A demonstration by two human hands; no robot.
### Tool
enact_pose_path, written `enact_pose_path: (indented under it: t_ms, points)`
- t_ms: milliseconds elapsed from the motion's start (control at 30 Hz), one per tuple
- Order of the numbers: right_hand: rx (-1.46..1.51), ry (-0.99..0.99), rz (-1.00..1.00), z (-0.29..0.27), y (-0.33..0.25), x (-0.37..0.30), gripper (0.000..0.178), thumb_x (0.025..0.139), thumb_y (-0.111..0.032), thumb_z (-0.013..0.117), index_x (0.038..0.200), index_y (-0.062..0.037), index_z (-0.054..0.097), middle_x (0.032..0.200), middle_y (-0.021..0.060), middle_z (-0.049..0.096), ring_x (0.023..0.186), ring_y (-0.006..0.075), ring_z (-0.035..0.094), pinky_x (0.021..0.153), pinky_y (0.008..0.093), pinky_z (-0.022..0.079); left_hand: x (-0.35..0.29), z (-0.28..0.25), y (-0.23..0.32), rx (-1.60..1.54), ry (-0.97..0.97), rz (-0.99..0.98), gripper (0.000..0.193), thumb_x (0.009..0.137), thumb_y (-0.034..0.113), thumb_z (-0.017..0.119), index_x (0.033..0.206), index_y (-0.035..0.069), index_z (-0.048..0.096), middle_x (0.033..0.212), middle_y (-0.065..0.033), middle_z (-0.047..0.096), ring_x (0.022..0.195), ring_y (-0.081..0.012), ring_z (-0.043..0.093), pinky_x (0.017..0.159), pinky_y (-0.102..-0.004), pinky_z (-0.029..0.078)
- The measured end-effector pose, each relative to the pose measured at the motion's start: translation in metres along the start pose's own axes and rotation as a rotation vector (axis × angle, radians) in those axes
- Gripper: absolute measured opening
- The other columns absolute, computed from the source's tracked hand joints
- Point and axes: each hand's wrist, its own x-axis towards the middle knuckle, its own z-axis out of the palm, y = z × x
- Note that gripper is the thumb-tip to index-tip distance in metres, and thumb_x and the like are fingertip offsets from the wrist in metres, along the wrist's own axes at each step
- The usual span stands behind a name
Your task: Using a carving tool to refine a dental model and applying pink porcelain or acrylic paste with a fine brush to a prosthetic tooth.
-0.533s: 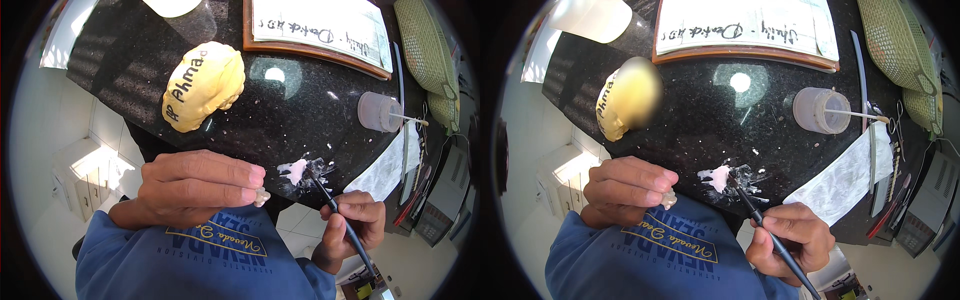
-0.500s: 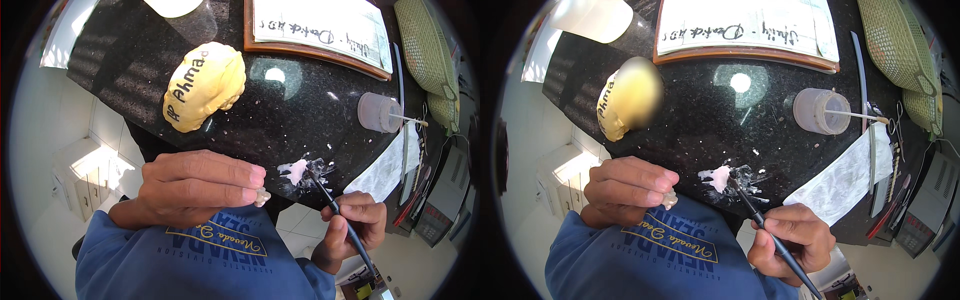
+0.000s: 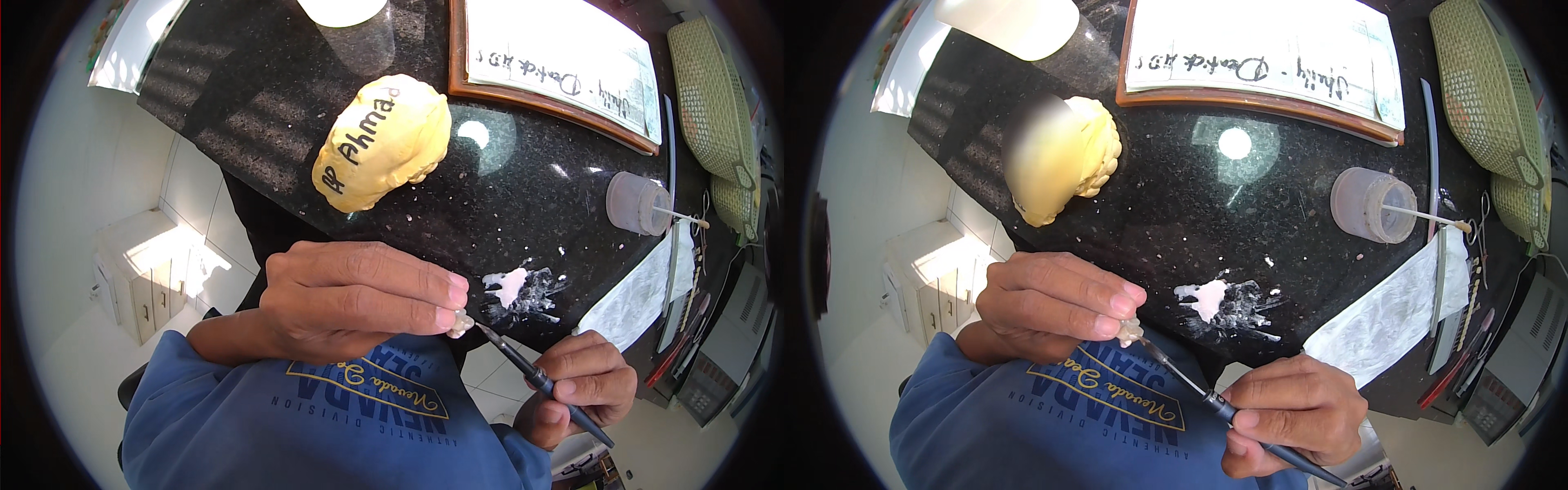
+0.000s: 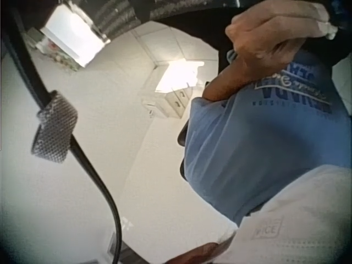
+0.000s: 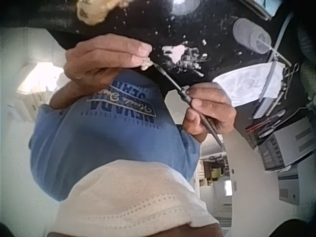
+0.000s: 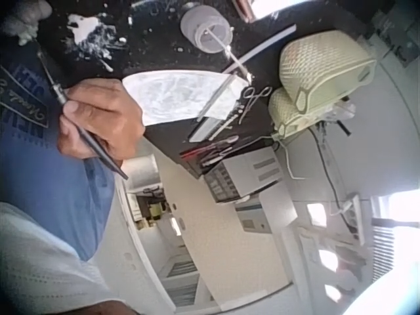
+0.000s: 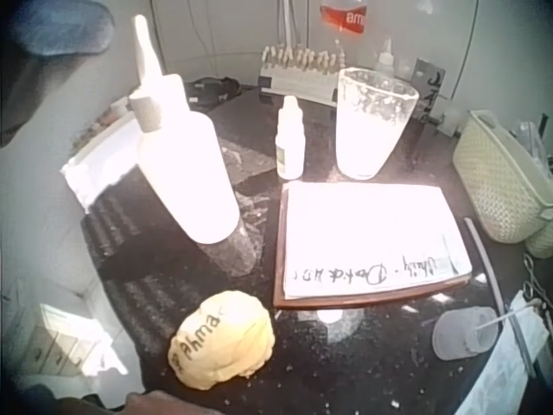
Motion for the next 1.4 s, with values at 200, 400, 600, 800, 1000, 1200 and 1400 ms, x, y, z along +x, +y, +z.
enact_pose_path:
  t_ms: [200, 400, 600, 800, 1000, 1200, 1400]
  points:
    - [0.021, 0.005, 0.010, 0.000, 0.002, 0.000, 0.023, 0.062, 0.000, 0.073, 0.084, -0.0015, 0.066, 0.074, 0.0104, 0.064, 0.062, 0.0214, 0.066, 0.051, 0.0264, 0.054, 0.001, 0.000, 0.000, 0.008, 0.006, 0.009, 0.020, 0.066, -0.008, 0.075, 0.083, -0.001, 0.066, 0.085, -0.0158, 0.067, 0.076, -0.0272, 0.069, 0.067, -0.0324, 0.060]
    - [-0.004, 0.006, 0.008, 0.002, 0.001, 0.001, 0.022, 0.063, 0.000, 0.073, 0.083, -0.0023, 0.066, 0.073, 0.0098, 0.064, 0.061, 0.0207, 0.065, 0.050, 0.0258, 0.053, 0.000, 0.001, 0.000, 0.018, 0.005, 0.015, 0.022, 0.066, -0.007, 0.076, 0.084, 0.000, 0.066, 0.087, -0.0147, 0.066, 0.078, -0.0261, 0.069, 0.068, -0.0320, 0.060]
    - [-0.032, -0.123, -0.032, -0.005, 0.000, 0.001, 0.029, 0.076, -0.009, 0.073, 0.098, 0.0000, 0.055, 0.081, 0.0163, 0.061, 0.064, 0.0226, 0.064, 0.053, 0.0306, 0.054, 0.000, 0.000, 0.001, 0.027, 0.001, -0.003, 0.022, 0.066, -0.005, 0.077, 0.084, 0.001, 0.066, 0.087, -0.0133, 0.066, 0.078, -0.0252, 0.069, 0.069, -0.0315, 0.060]
    - [-0.001, -0.146, -0.034, -0.009, 0.001, 0.000, 0.028, 0.076, -0.009, 0.074, 0.096, -0.0007, 0.056, 0.083, 0.0165, 0.061, 0.065, 0.0223, 0.064, 0.052, 0.0282, 0.053, 0.000, 0.000, 0.002, 0.019, -0.003, -0.008, 0.022, 0.066, -0.005, 0.077, 0.085, 0.001, 0.066, 0.087, -0.0127, 0.066, 0.079, -0.0251, 0.069, 0.069, -0.0314, 0.060]
    - [-0.025, -0.136, -0.038, -0.006, 0.001, 0.000, 0.027, 0.074, -0.006, 0.071, 0.097, -0.0011, 0.057, 0.084, 0.0159, 0.062, 0.066, 0.0222, 0.064, 0.054, 0.0289, 0.053, -0.001, 0.001, 0.000, 0.014, 0.007, -0.008, 0.022, 0.066, -0.005, 0.077, 0.085, 0.001, 0.066, 0.088, -0.0128, 0.066, 0.080, -0.0252, 0.069, 0.069, -0.0314, 0.060]
    - [-0.040, -0.132, -0.018, -0.005, -0.003, 0.001, 0.026, 0.074, -0.004, 0.070, 0.096, -0.0014, 0.058, 0.083, 0.0153, 0.061, 0.066, 0.0223, 0.064, 0.054, 0.0293, 0.053, 0.000, 0.000, 0.002, 0.012, -0.002, -0.020, 0.023, 0.066, -0.006, 0.077, 0.085, 0.001, 0.066, 0.087, -0.0129, 0.066, 0.079, -0.0252, 0.069, 0.069, -0.0311, 0.060]
    - [-0.044, -0.127, -0.028, -0.006, -0.001, -0.001, 0.026, 0.074, -0.005, 0.071, 0.096, -0.0014, 0.058, 0.083, 0.0152, 0.061, 0.065, 0.0225, 0.064, 0.054, 0.0297, 0.053, 0.000, 0.001, 0.001, 0.013, 0.002, -0.016, 0.022, 0.066, -0.005, 0.077, 0.084, 0.001, 0.065, 0.087, -0.0134, 0.066, 0.078, -0.0248, 0.069, 0.068, -0.0309, 0.060]
